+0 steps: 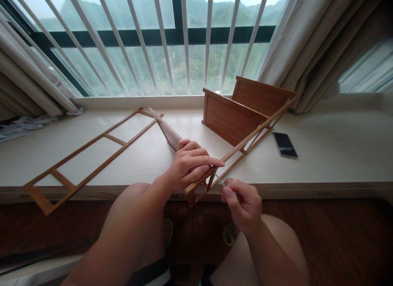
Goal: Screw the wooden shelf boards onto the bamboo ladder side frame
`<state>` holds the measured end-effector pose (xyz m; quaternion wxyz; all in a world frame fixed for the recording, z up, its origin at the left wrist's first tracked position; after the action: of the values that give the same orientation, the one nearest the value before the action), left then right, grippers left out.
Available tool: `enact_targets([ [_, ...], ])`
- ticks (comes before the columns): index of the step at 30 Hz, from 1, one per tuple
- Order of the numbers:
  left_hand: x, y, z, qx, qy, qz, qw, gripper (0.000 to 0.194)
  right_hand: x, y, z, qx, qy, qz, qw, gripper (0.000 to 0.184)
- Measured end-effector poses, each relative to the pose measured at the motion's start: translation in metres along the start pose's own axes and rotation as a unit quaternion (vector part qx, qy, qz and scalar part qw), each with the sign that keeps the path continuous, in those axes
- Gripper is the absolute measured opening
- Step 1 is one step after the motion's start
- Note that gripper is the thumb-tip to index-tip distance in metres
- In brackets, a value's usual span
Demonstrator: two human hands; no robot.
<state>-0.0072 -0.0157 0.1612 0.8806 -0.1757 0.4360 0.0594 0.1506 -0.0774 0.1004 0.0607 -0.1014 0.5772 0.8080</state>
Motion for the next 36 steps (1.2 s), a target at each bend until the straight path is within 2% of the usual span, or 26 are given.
enact_targets([
  [6,0.000,0.000,0.000,-0.001,0.000,0.003,1.000,0.044,0.001,-0.001,0.000,-0.002,0.020,-0.021,1.000,0.027],
  [13,0.000,0.000,0.000,-0.002,-0.006,-0.002,1.000,0.043,-0.003,0.000,0.001,0.011,0.003,0.018,1.000,0.024],
  [23,0.000,-0.001,0.000,-0.006,-0.004,-0.003,1.000,0.043,-0.004,0.002,0.004,0.016,0.019,0.029,0.999,0.023],
  [31,0.000,0.000,-0.001,-0.003,-0.010,-0.007,1.000,0.041,-0.001,-0.002,0.004,0.037,0.036,0.024,0.998,0.032],
  [36,0.000,0.000,0.000,-0.004,-0.008,-0.005,1.000,0.042,0.008,-0.003,0.000,0.087,0.048,0.105,0.989,0.044],
])
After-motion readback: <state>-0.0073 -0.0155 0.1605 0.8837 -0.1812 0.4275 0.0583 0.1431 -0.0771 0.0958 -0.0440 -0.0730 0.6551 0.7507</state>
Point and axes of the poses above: each hand's wrist, its own z-axis towards the middle knuckle, its own x-axis out of the palm, y = z × x, the point moved 5 cm from there along z, towards the middle knuckle, and after that the axes turned 13 degrees about x, right-handed, at the moved point
